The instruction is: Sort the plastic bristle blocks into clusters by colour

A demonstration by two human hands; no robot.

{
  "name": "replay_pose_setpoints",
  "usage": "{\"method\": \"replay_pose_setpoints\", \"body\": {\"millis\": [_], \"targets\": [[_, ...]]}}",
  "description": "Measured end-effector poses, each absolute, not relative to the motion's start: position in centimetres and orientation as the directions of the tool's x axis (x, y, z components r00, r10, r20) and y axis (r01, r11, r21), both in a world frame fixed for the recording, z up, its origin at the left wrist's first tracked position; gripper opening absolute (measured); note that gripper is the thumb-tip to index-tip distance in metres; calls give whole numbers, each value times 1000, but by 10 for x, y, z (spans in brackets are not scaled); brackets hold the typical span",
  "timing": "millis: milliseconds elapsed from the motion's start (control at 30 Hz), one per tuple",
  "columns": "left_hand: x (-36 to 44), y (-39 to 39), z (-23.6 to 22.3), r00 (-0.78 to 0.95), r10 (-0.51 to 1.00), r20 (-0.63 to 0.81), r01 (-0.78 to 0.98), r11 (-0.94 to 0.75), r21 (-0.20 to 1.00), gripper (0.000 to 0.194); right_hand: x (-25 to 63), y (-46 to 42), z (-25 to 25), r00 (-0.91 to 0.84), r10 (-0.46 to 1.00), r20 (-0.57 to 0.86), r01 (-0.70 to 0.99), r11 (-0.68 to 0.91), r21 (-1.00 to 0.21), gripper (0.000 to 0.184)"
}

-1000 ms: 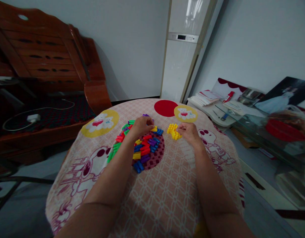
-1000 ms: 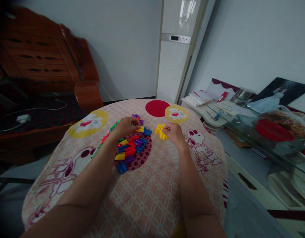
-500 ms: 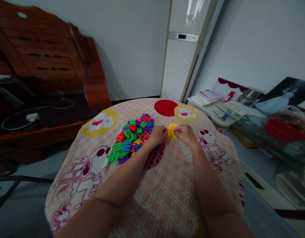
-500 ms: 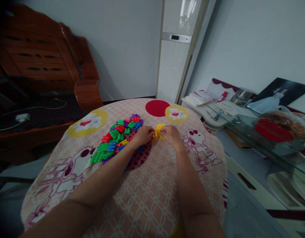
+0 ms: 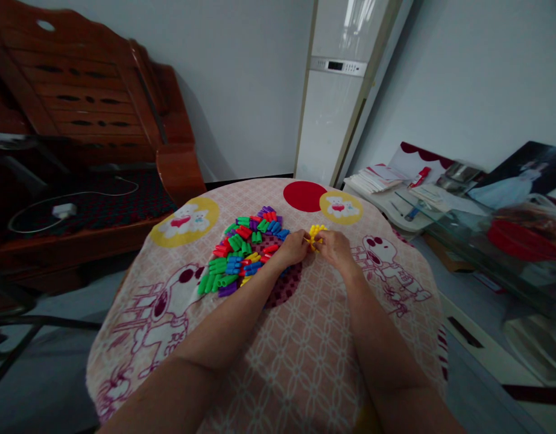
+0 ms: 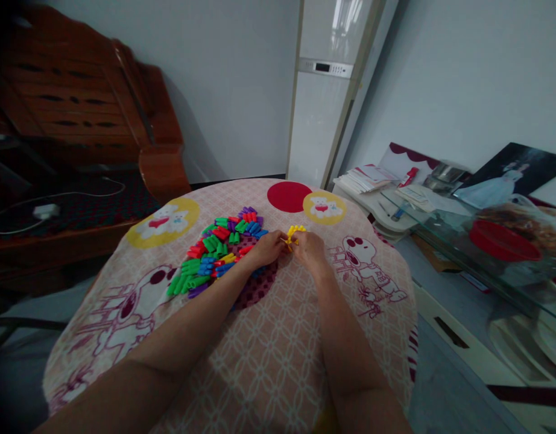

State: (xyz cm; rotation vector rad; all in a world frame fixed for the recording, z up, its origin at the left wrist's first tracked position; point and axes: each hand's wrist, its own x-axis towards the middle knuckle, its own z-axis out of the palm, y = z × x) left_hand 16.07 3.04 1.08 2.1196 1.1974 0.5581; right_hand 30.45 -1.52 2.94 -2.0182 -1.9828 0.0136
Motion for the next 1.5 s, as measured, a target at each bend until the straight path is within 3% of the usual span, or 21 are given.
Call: {"method": "replay_pose_setpoints", "body": {"millis": [233, 467, 700, 833, 1000, 1133, 1500], "targets": [[113, 46, 51, 618, 782, 79, 620, -547, 563, 25, 307, -14, 32, 90, 956, 278, 933, 17, -360, 20], [35, 66, 67, 510, 794, -331, 849, -403, 341, 21, 301, -14, 34, 39, 951, 306, 850, 130, -511, 14], [45, 64, 53, 483, 795, -368, 874, -409, 263, 20, 311, -12, 32, 85, 931, 355, 797, 150, -584, 17], [40, 67, 61, 480, 834, -273, 867, -402, 295, 15, 322, -11, 34, 155, 906, 395, 761, 146, -632, 20], [58, 66, 65, 403, 913, 65, 845, -398, 357, 31, 335, -9, 31, 256, 852, 457, 712, 154, -685, 24], [105, 56, 53, 397, 891, 220, 772, -454, 445, 37, 343, -5, 21, 355, 804, 476, 699, 110, -707, 27], [165, 73, 37, 421, 885, 200, 802, -466, 373, 32, 355, -1, 7, 422, 769, 479, 706, 52, -706, 31]]}}
